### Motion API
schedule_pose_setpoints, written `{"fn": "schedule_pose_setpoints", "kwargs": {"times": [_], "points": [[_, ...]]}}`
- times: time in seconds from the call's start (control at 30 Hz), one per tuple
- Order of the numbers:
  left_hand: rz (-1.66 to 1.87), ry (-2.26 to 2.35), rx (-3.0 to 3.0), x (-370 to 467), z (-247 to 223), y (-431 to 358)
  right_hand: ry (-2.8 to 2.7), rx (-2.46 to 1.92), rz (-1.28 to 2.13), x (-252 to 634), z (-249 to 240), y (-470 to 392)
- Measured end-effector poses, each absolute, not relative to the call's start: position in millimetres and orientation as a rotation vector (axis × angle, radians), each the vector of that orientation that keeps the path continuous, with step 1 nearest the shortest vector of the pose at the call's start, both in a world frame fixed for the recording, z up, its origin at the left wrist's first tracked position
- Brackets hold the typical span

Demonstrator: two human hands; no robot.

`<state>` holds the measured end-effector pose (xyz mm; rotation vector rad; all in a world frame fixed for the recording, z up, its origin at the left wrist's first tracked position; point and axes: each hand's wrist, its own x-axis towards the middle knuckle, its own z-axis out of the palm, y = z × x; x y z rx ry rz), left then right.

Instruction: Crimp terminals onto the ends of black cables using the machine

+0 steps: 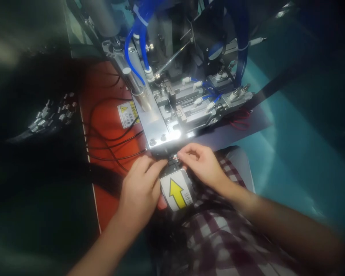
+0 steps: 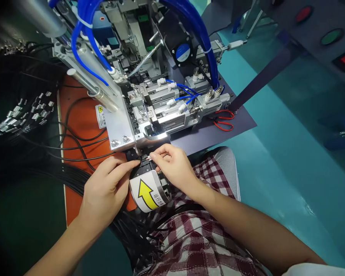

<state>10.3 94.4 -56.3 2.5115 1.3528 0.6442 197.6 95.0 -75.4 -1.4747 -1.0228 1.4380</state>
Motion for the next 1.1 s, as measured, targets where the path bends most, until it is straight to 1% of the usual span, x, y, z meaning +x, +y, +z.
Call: {"fn": "schedule_pose_setpoints", "kwargs": {"times": [0.23,0.4,0.57,0.87,1.0,1.1], "points": [[0.611,1.294,2.536,0,-52,103,-1.142,-1.519,1.337,194,-79,94],[0.667,1.19,2.583,-8,-55,103,-1.374,-1.586,1.253,197,-73,96],[0.715,1.176,2.575,-8,-58,101,-1.466,-1.63,1.215,199,-68,98],[0.58,1.366,2.782,-3,-54,96,-1.296,-1.587,1.452,200,-72,101],[0.592,1.342,2.632,-9,-51,100,-1.27,-1.52,1.464,201,-73,101],[0.508,1.304,2.546,-20,-46,102,-1.268,-1.512,1.47,202,-72,100]]}}
